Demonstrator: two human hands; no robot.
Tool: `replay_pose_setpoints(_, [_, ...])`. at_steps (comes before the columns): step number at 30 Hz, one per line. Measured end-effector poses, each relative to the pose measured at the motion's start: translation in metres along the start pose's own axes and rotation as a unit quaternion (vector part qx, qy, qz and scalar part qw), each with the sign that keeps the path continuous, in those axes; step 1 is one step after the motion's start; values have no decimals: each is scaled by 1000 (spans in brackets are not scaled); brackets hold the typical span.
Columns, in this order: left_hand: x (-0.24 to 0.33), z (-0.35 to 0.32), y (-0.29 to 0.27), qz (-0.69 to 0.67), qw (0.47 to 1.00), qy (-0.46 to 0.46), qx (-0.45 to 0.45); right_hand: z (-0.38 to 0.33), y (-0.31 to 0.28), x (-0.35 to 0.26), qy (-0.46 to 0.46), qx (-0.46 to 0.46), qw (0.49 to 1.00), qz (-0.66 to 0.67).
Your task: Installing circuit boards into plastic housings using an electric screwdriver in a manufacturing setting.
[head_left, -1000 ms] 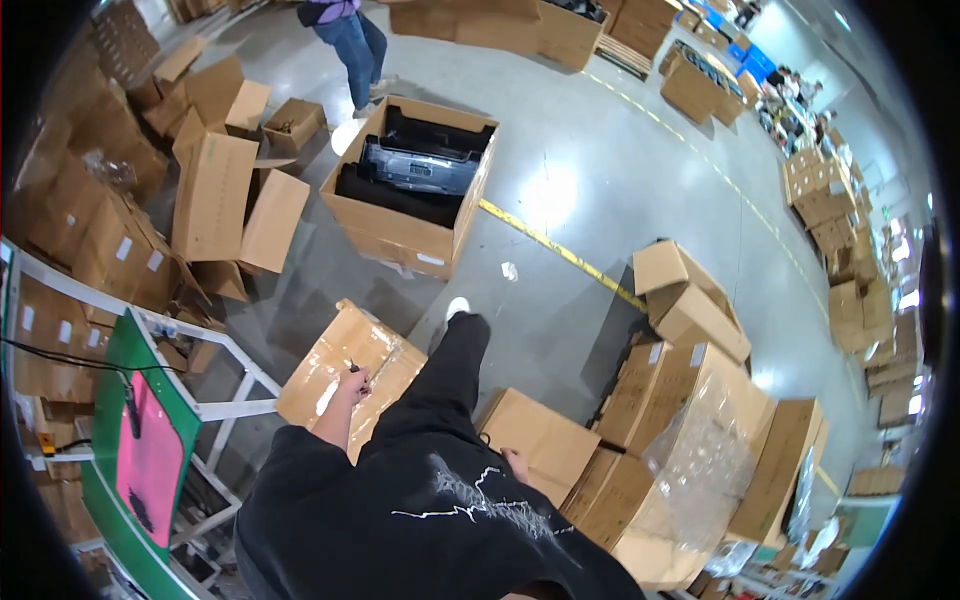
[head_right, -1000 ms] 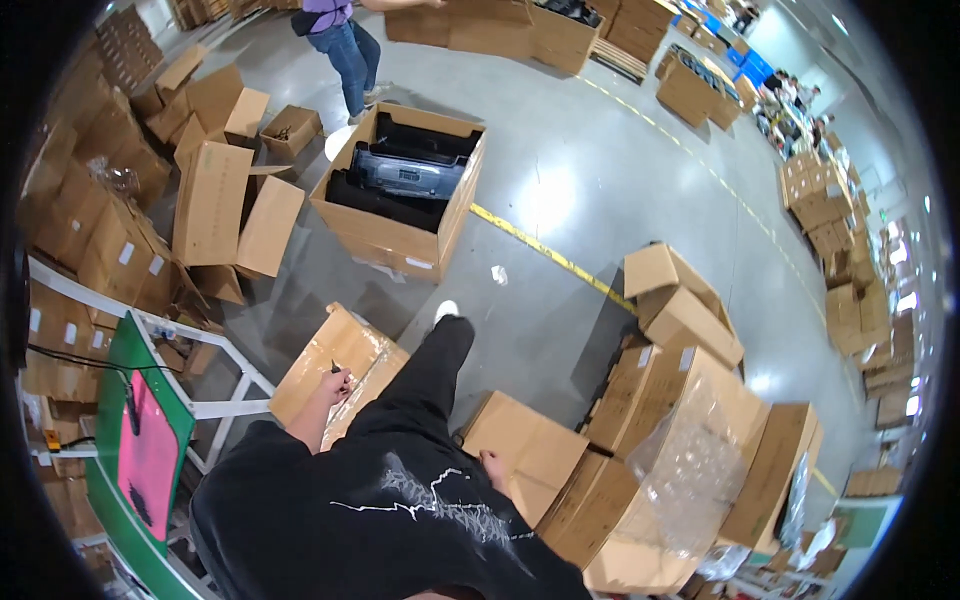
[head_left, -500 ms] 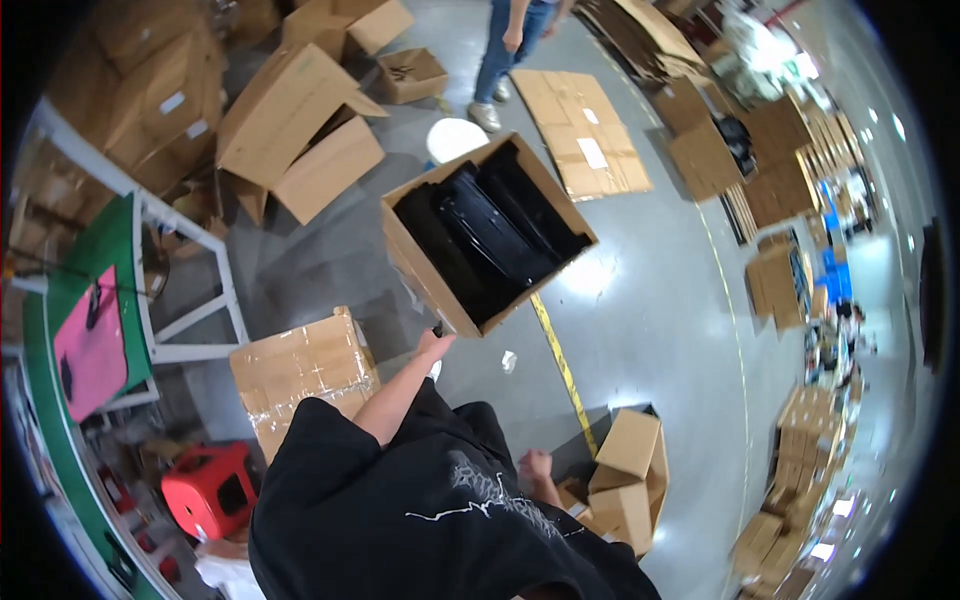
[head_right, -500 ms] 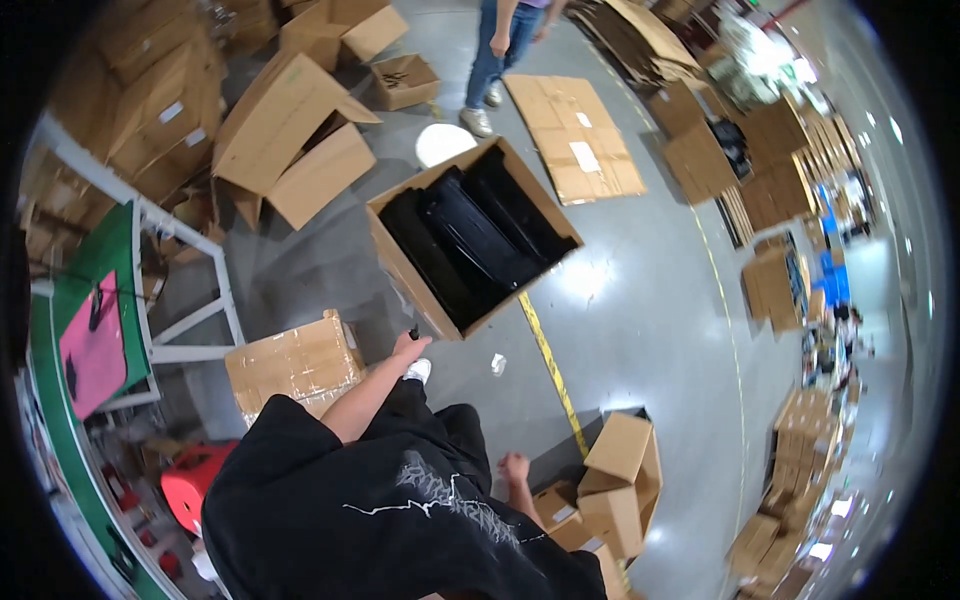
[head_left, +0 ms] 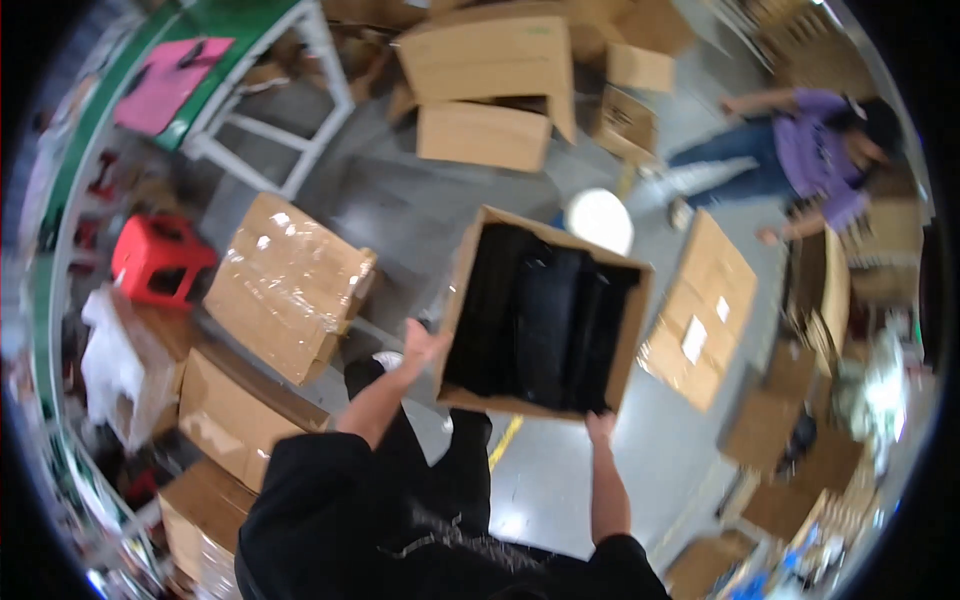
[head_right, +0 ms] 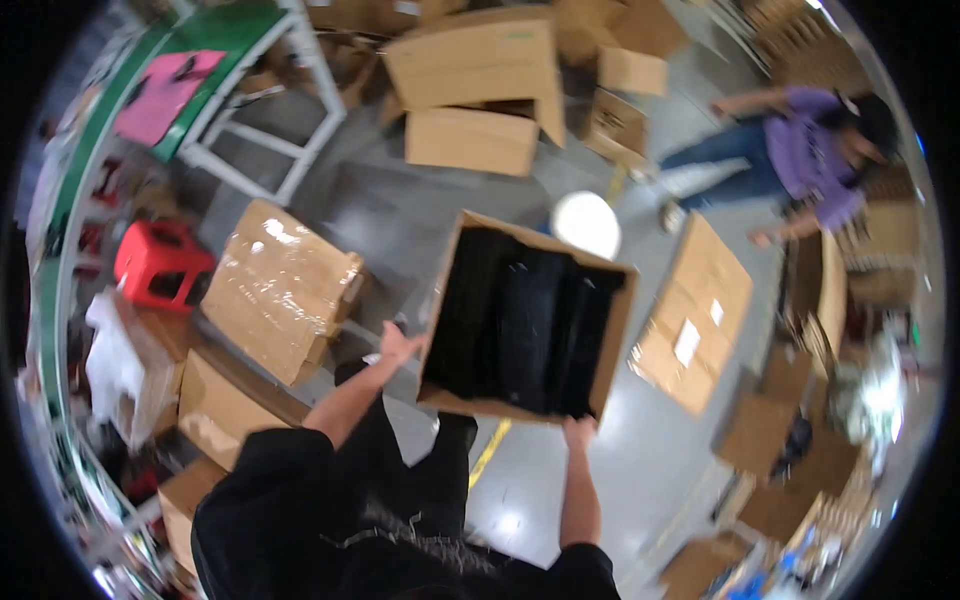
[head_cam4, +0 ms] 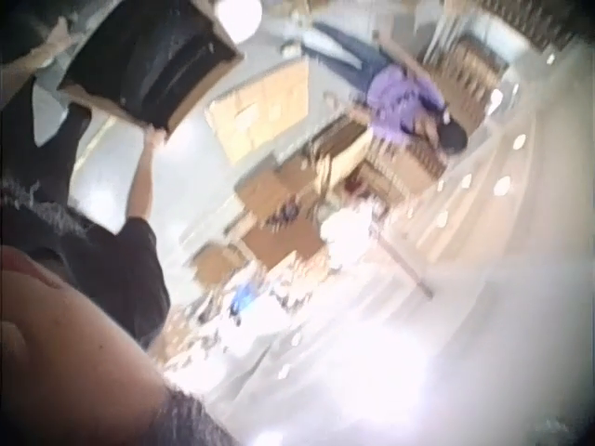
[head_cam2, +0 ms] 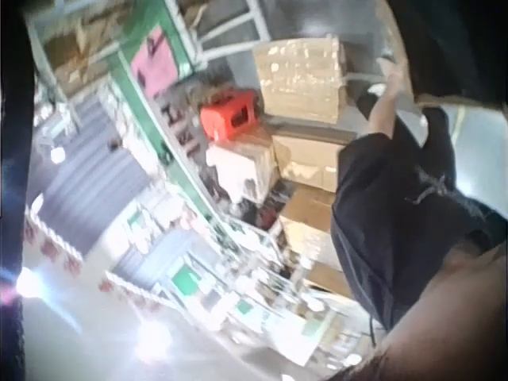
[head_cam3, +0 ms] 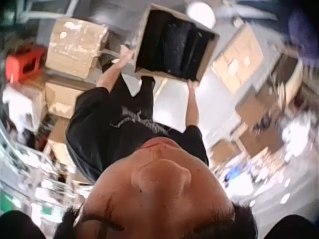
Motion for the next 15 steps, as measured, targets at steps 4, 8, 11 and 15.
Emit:
replay_pose_setpoints(4, [32,17,69,12,998,37,-53,126,-45,-1,14,111,990,-82])
replay_pose_setpoints(8, [29,16,70,1,993,-70,98,198,-19,-14,-10,-48,999,15])
replay_pose_setpoints(11, [25,20,61,30,988,-99,110,230,-25,-9,-50,-15,987,-149])
replay_pose_setpoints(15, [24,32,65,111,986,-122,15,251,-20,-3,-79,-82,990,-85])
Point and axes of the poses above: each hand's wrist, its own z-axis towards the middle knuckle, its own y-axis out of the palm, x = y × z, the point moved 7 cm from there along z, towards the middle knuckle, and after that the axes turned 5 degrees about x, right-handed, at the moved point
